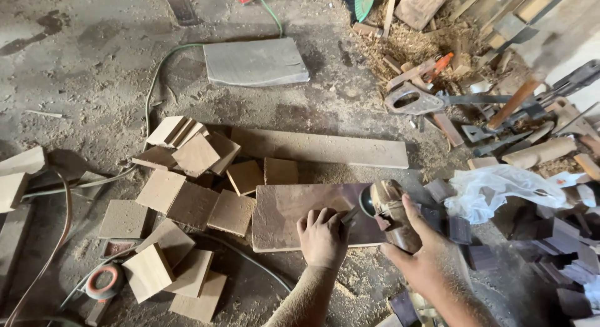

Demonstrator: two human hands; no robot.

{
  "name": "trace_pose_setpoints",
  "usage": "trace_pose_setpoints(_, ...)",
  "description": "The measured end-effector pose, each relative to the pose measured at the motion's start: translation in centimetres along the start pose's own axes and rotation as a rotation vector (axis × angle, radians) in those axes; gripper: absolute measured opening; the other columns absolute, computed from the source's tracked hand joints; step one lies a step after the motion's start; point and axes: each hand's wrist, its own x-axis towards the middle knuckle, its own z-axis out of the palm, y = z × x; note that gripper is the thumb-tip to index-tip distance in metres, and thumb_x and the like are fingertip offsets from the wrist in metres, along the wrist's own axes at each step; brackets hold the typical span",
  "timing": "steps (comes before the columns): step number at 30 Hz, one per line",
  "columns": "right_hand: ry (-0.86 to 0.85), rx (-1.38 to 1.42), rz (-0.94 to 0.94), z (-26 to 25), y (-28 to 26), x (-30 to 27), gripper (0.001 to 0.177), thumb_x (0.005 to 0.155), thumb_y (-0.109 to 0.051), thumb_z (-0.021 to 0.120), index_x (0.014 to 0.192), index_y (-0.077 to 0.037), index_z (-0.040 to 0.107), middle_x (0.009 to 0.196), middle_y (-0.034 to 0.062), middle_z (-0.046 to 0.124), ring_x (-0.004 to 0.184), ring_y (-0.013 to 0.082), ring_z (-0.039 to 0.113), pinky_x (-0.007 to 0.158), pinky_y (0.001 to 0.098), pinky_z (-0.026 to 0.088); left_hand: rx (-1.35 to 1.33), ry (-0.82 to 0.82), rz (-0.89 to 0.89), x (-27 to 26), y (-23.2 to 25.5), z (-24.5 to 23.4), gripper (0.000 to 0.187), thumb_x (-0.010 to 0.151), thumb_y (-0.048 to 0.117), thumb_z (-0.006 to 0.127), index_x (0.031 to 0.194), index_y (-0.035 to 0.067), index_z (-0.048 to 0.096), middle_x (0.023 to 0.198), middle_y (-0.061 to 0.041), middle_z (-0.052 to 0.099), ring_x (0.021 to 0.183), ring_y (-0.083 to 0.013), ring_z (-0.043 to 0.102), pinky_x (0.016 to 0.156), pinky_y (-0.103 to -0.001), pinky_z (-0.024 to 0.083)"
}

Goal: Sanding the surface of a wooden block using a handheld power sander

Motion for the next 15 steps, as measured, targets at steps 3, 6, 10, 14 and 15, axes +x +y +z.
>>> trace_pose_setpoints(3,-0.233,-0.247,0.392,-3.6,-4.7,-0.1,0.113,0.081,-0.046,0.074,0.168,-0.043,0.002,0.125,0.0049,0.073,0.074,0.0168,0.08,0.058,0.0282,0.065,-0.01,-0.047,-0.003,0.0,-0.1,0.0,0.03,0.097,0.051,0.061,0.1,0.029,0.082,0.104,0.006,0.075,0.102,-0.0192,0.061,0.098,-0.044,0.035)
trace_pose_setpoints(6,-0.081,-0.12,0.369,-3.8,-3.0,-0.7,0.111,0.074,-0.036,0.082,0.169,-0.032,0.024,0.11,0.013,0.08,0.067,0.0239,0.08,0.056,0.0305,0.061,0.047,-0.161,0.07,0.2,-1.2,1.4,0.035,0.103,0.047,0.053,0.11,0.019,0.073,0.116,-0.002,0.069,0.108,-0.023,0.056,0.101,-0.048,0.033)
trace_pose_setpoints(10,-0.067,-0.121,0.382,-3.9,-2.8,-1.1,0.109,0.07,-0.036,0.08,0.166,-0.033,0.03,0.122,0.0094,0.076,0.085,0.0256,0.081,0.068,0.0333,0.064,0.003,-0.197,0.087,0.4,-1.1,0.3,0.041,0.099,0.031,0.047,0.13,0.008,0.06,0.125,-0.011,0.069,0.11,-0.0292,0.055,0.1,-0.052,0.032)
trace_pose_setpoints(14,-0.021,0.062,0.279,-2.4,-1.8,-1.8,0.11,0.068,-0.023,0.083,0.164,-0.021,0.031,0.142,0.0132,0.063,0.09,0.0268,0.076,0.07,0.0346,0.06,-0.124,-0.12,0.032,0.8,-1.6,0.5,0.052,0.095,0.03,0.063,0.139,0.006,0.05,0.092,-0.012,0.077,0.101,-0.0311,0.067,0.1,-0.051,0.035)
trace_pose_setpoints(15,-0.001,0.208,0.263,-2.0,-1.8,-1.8,0.111,0.068,-0.012,0.083,0.165,-0.017,0.028,0.139,0.0199,0.063,0.07,0.0284,0.079,0.05,0.0346,0.062,-0.128,-0.055,0.033,1.1,-1.7,0.8,0.056,0.092,0.033,0.071,0.135,0.004,0.052,0.086,-0.01,0.078,0.098,-0.0298,0.07,0.101,-0.049,0.037)
